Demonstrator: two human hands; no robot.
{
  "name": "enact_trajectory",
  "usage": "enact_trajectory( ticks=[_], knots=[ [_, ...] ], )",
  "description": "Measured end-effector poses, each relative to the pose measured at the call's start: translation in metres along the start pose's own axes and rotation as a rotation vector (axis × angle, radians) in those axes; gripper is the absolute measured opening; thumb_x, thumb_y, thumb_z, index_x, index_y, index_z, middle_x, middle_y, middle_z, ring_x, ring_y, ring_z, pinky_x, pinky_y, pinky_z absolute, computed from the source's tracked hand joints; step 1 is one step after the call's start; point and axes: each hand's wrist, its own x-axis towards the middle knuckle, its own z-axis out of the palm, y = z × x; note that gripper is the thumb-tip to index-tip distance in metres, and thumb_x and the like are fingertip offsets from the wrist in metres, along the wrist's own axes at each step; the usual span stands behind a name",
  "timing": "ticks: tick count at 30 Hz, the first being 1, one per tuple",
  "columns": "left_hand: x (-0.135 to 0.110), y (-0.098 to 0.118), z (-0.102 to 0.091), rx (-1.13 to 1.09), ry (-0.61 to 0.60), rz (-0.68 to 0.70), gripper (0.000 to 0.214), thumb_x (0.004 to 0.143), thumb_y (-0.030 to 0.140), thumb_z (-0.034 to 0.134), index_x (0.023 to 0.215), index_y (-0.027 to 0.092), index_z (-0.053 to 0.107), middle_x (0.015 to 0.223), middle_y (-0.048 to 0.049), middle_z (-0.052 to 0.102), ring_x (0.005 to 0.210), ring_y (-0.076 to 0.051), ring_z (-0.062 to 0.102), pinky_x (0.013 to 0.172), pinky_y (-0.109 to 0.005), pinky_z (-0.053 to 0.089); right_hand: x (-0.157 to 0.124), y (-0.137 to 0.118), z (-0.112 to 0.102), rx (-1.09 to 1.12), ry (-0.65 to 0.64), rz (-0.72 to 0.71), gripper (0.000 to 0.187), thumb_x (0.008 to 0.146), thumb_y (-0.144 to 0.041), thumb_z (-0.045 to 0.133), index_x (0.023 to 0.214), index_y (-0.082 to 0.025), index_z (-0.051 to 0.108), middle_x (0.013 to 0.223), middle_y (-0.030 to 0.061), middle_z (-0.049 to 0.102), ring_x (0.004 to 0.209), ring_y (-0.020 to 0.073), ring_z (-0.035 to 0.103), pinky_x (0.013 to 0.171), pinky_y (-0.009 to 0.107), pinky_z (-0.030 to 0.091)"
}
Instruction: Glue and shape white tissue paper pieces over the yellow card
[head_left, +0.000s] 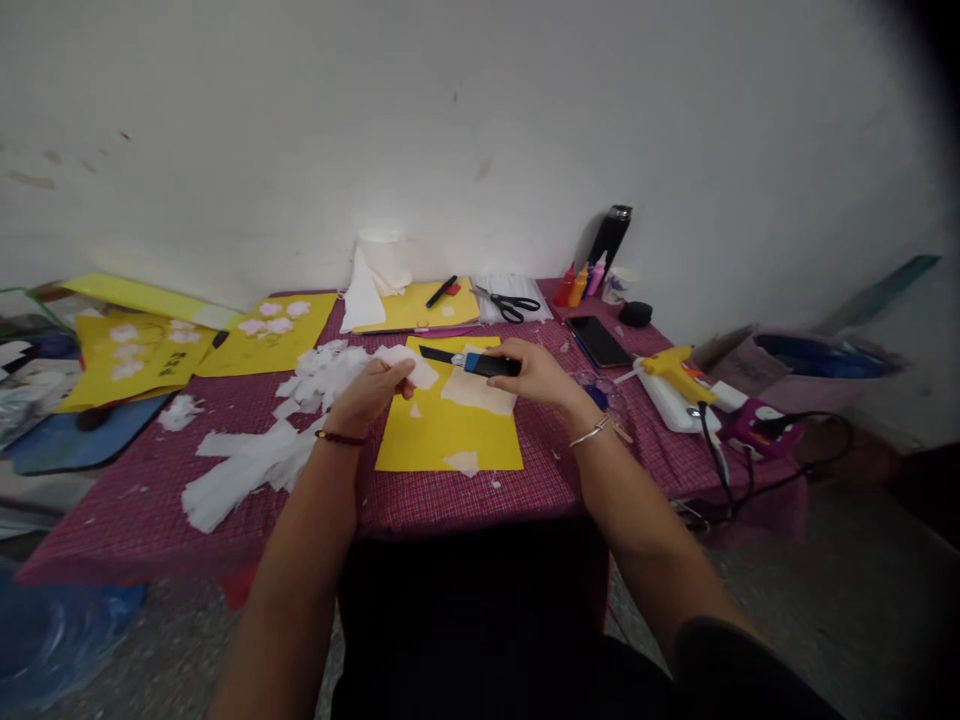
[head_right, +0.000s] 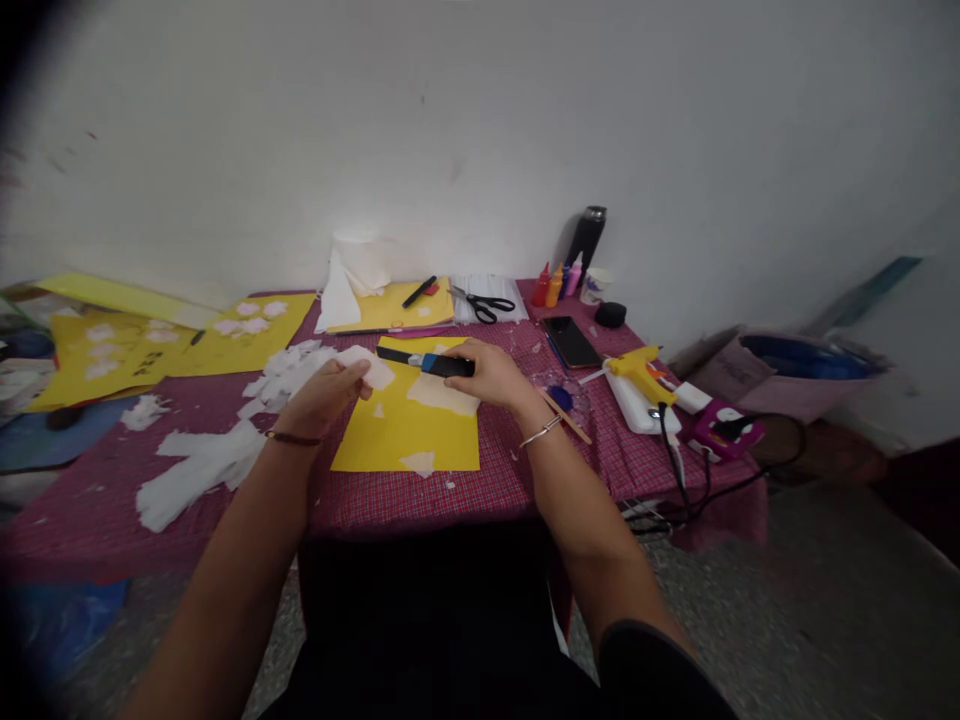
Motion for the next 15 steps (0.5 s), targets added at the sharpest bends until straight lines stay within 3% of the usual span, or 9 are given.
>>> enact_trajectory(
  ticks=[11,15],
  knots=[
    [0.000,-0.006,-0.001,-0.152,-0.115,0.023,0.025,0.071,0.031,0.068,0.052,0.015,0.066,0.053,-0.0041,0.063,0.052,-0.011,0.053,0.058,-0.025,0.043,-0.001,-0.002,-0.003,-0.072,-0.002,-0.014,0.038,0.077,-0.028,0.072,0.114,-0.020,0.068,0.104,0.0069,0.069,0.093,0.0218,0.063,0.083,0.034,0.047],
    [0.002,-0.016,-0.006,-0.345,-0.142,0.014,0.016,0.057,0.028,0.076,0.061,0.015,0.068,0.059,-0.0041,0.066,0.054,-0.014,0.057,0.057,-0.027,0.046,-0.001,-0.003,-0.003,-0.057,0.000,-0.050,0.039,0.078,-0.028,0.071,0.115,-0.022,0.068,0.106,0.0068,0.068,0.095,0.0218,0.063,0.083,0.034,0.048]
  ],
)
